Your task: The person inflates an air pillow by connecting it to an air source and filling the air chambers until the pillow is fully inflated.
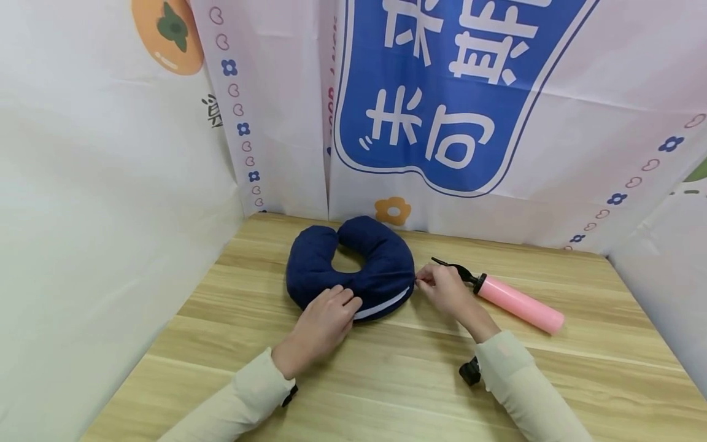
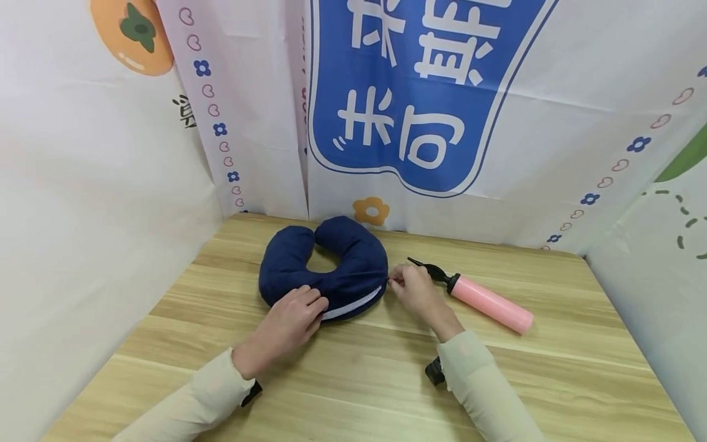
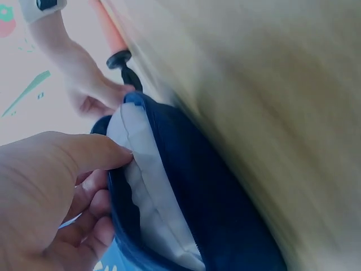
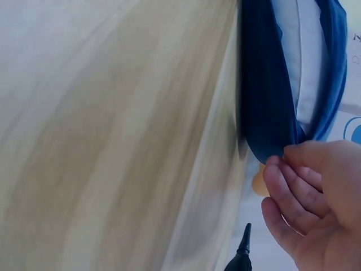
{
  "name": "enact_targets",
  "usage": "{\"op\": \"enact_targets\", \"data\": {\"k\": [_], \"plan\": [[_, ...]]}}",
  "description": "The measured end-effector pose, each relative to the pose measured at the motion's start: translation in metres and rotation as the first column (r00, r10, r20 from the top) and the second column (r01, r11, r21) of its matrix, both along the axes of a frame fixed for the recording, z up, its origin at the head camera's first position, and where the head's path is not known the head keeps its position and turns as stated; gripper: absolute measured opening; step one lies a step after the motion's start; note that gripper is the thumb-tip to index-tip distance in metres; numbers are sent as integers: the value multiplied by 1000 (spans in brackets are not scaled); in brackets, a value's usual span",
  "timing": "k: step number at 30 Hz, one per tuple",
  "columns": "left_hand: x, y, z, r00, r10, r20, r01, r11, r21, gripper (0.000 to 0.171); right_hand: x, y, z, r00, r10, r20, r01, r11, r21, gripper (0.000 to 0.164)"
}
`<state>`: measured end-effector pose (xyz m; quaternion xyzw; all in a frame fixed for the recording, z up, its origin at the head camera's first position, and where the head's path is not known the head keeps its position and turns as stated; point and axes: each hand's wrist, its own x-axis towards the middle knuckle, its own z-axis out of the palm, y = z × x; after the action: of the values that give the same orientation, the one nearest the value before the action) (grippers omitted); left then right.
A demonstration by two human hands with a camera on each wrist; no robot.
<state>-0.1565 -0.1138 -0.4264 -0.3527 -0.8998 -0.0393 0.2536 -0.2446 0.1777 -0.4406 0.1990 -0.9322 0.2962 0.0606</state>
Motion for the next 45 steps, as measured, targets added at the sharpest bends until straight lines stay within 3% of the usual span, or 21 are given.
{"op": "enact_targets", "data": {"k": [3, 8, 13, 20, 23, 26, 29, 31, 33, 35, 36, 38, 45], "plan": [[-1, -8, 4, 1000, 9, 5, -9, 1000, 21, 17, 5, 1, 3, 999, 33, 12, -33, 999, -1, 6], [-9, -31, 8, 999, 46, -4, -46, 999, 23, 21, 19, -5, 10, 985, 173, 14, -173, 985, 10, 9], [-27, -58, 13, 996, 85, -9, -85, 996, 13, 29, 40, -21, 19, 957, 289, 12, -289, 957, 39, 7], [-58, -81, 16, 992, 126, 25, -126, 992, 29, 25, 57, -50, 20, 946, 325, -2, -324, 944, 65, 6], [-53, -80, 20, 987, 158, 23, -158, 987, 13, 24, 62, -57, 16, 951, 308, 17, -308, 951, 25, 6], [-31, -68, 27, 980, 180, 86, -184, 982, 41, 21, 65, -61, 13, 957, 287, 30, -287, 958, -14, 7], [-5, -41, 31, 950, 128, 284, -177, 972, 153, 19, 68, -60, 11, 964, 262, 37, -260, 964, -57, 6], [5, -19, 26, 904, 41, 426, -159, 956, 246, 13, 69, -60, 11, 967, 250, 37, -247, 966, -83, 5], [11, 1, 16, 845, -38, 533, -159, 934, 320, 6, 70, -59, 10, 968, 245, 46, -239, 965, -109, 6], [14, 16, 6, 802, -83, 591, -174, 915, 365, 5, 70, -61, 10, 969, 244, 47, -237, 964, -123, 6], [15, 21, 2, 791, -89, 605, -187, 907, 377, 7, 71, -63, 9, 969, 243, 50, -235, 964, -125, 6], [16, 27, -4, 779, -84, 622, -219, 892, 395, 11, 71, -65, 7, 970, 239, 49, -231, 964, -129, 6], [14, 36, -12, 779, -74, 623, -269, 858, 438, 13, 70, -68, 4, 964, 264, 21, -260, 959, -111, 4]]}}
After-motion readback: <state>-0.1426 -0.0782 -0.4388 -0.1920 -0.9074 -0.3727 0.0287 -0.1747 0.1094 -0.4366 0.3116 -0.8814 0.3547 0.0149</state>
